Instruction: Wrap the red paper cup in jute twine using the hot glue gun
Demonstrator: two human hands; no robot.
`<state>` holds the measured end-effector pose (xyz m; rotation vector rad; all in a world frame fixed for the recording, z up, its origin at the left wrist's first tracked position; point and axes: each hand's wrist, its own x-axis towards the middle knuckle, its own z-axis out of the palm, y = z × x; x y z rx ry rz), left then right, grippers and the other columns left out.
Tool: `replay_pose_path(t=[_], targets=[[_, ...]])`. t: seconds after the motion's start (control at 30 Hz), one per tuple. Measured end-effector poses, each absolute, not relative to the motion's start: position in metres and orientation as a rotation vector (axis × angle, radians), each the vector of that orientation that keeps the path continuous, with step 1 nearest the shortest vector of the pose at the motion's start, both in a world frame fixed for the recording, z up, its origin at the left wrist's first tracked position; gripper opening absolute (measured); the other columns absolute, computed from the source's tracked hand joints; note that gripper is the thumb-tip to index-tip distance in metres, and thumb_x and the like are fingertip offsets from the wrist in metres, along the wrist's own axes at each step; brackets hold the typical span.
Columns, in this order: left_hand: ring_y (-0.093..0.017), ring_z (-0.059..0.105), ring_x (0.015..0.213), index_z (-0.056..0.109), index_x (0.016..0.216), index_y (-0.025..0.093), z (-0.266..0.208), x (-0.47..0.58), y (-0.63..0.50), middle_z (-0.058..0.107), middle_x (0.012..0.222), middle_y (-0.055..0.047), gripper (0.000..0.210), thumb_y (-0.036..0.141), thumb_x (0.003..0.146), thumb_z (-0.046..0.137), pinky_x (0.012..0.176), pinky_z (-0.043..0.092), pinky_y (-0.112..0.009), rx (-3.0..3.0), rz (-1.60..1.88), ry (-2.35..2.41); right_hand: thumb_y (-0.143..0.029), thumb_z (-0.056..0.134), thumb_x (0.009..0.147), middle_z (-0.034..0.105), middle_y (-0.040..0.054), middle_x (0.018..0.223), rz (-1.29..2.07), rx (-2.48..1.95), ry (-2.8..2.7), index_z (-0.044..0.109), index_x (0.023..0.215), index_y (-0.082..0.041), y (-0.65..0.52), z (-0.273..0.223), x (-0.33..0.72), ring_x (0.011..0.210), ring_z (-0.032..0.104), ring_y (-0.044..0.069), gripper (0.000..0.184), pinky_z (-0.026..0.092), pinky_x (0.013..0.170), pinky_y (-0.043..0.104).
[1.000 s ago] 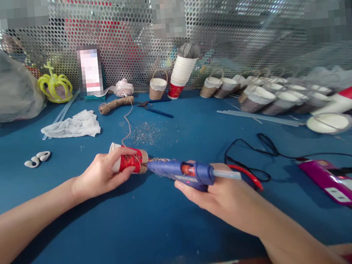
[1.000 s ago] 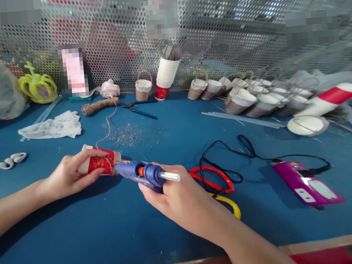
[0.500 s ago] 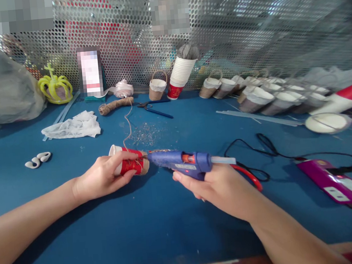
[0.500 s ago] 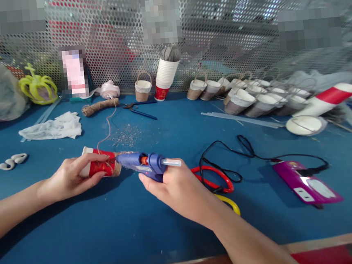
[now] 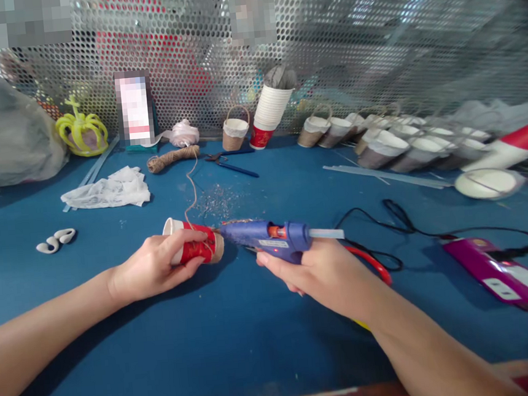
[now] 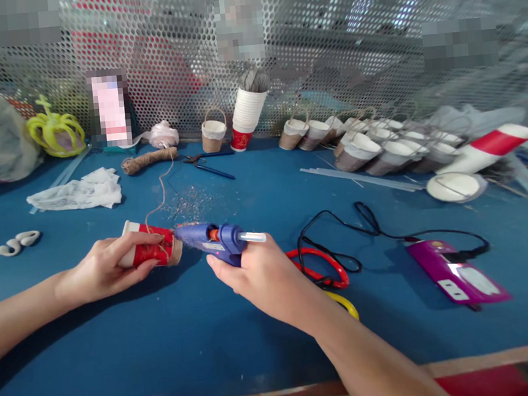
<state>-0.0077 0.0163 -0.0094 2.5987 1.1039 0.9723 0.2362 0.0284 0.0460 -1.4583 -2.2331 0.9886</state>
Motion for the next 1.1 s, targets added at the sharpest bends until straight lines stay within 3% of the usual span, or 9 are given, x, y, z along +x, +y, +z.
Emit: replay_pose_path(t=[0.93, 1.1], targets=[[-0.013, 0.065, 0.055, 0.047, 0.109, 0.016, -0.0157, -0.0100, 0.0166, 0.070, 0.076, -0.005, 0.026, 0.022, 0.084, 0.050, 0.051, 0.050, -0.020, 2.797, 0.939, 1.051, -0.032, 0.051, 0.080, 0.048, -0.0060, 0.041, 1.147, -1.445, -2.146, 0.053, 0.064, -0.018, 0.0333, 0.0471, 0.2361, 0.035, 0.047, 0.009, 0.021, 0.039, 0.037, 0.020], [-0.011, 0.065, 0.056, 0.046, 0.110, 0.014, -0.0112, -0.0099, 0.0173, 0.070, 0.076, -0.004, 0.025, 0.022, 0.086, 0.048, 0.050, 0.050, -0.018, 2.689, 0.968, 1.038, -0.030, 0.052, 0.080, 0.048, -0.0060, 0.040, 1.083, -1.451, -2.196, 0.048, 0.056, -0.020, 0.0285, 0.0496, 0.2390, 0.035, 0.047, 0.008, 0.027, 0.040, 0.039, 0.020]])
